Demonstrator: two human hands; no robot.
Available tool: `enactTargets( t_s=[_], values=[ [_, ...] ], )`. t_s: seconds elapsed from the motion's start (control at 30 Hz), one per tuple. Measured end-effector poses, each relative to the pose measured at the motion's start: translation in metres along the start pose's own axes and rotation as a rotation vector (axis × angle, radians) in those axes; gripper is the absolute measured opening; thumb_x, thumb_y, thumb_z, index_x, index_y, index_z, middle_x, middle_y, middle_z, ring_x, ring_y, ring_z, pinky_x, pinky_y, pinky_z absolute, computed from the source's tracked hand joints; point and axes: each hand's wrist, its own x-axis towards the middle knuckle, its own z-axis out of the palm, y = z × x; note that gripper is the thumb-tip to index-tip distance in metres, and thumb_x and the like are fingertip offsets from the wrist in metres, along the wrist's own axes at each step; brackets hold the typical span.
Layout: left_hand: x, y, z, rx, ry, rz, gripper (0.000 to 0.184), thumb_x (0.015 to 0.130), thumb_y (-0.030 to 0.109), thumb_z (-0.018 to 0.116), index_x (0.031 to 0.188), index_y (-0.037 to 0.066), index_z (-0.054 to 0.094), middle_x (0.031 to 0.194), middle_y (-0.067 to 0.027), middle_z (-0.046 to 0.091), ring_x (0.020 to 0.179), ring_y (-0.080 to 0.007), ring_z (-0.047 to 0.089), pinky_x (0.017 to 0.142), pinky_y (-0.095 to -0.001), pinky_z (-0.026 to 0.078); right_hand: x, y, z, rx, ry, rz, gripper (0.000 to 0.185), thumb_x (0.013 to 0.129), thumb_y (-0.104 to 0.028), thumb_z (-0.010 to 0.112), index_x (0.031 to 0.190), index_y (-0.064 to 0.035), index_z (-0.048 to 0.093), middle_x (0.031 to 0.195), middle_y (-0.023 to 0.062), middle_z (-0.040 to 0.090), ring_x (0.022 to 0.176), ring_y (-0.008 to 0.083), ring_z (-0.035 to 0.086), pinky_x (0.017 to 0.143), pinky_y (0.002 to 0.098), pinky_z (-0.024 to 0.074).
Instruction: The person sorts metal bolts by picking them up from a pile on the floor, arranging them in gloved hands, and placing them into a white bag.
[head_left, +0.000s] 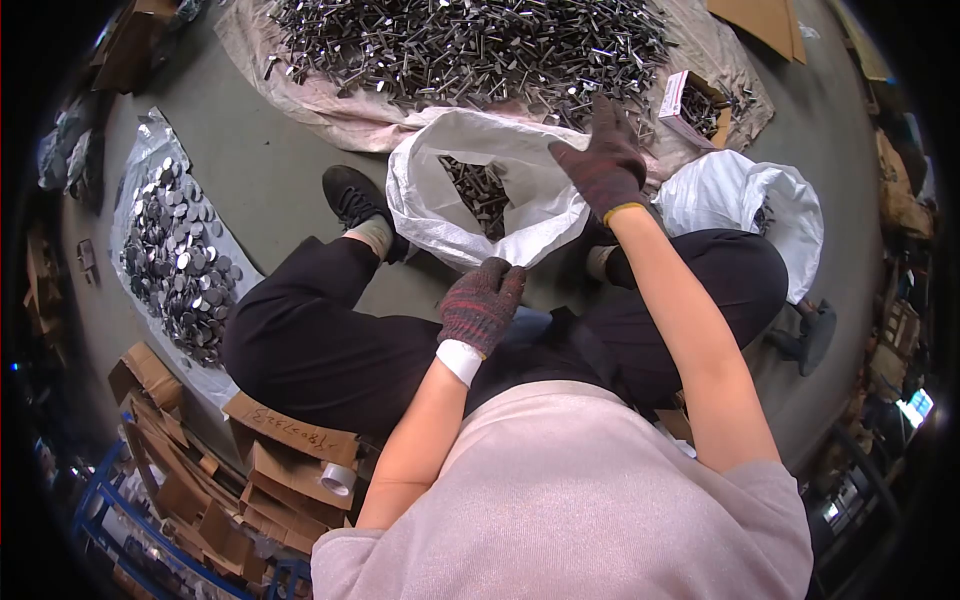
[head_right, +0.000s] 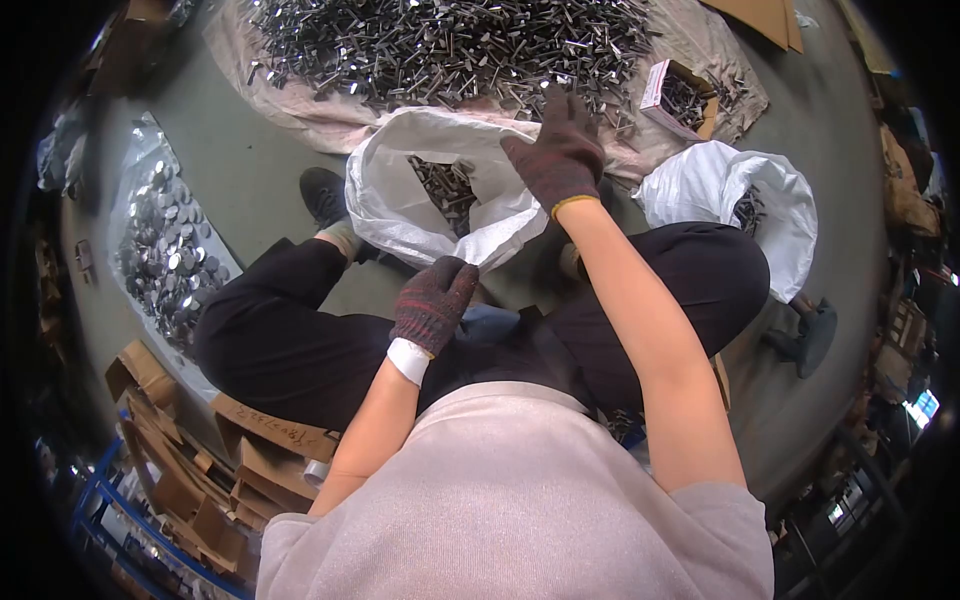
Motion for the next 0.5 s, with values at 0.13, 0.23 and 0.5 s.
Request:
enactTargets(
  t_s=[0.13, 0.23, 0.5],
  values=[
    [0.001, -0.003, 0.002, 0.016, 0.015, 0.039, 0.034, 0.091, 0.038, 0.057, 0.102, 0.006, 0.065, 0.09, -0.022, 0.065, 0.089, -0.0407, 0.062, 0.076, -0.0451, 0.048, 0.004, 0.016, 0.035, -0.057, -0.542, 0.187, 0.079, 0.078, -0.046, 0.067, 0.142, -0.0106, 0.037, 0.14, 0.0174, 0.047, 0.126, 0.0353, 0.049, 0.105, 0.0402, 0.0394],
    [0.0, -0.003, 0.002, 0.013, -0.004, 0.039, 0.034, 0.091, 0.037, 0.057, 0.1, 0.005, 0.065, 0.09, -0.0223, 0.065, 0.088, -0.0408, 0.062, 0.076, -0.0449, 0.048, 0.001, 0.037, 0.058, 0.111, -0.485, 0.075, 0.061, 0.084, -0.044, 0.059, 0.131, -0.0073, 0.052, 0.136, 0.0196, 0.051, 0.121, 0.0358, 0.052, 0.101, 0.0396, 0.043],
    [-0.003, 0.005, 0.0, -0.086, -0.105, 0.058, 0.036, 0.092, 0.037, 0.056, 0.098, 0.003, 0.066, 0.086, -0.0202, 0.065, 0.081, -0.0368, 0.063, 0.073, -0.0425, 0.048, 0.014, -0.016, -0.03, 0.127, -0.543, -0.082, 0.058, 0.089, -0.056, 0.05, 0.116, -0.0064, 0.063, 0.118, 0.0207, 0.063, 0.111, 0.0357, 0.059, 0.094, 0.0421, 0.0453]
  ],
)
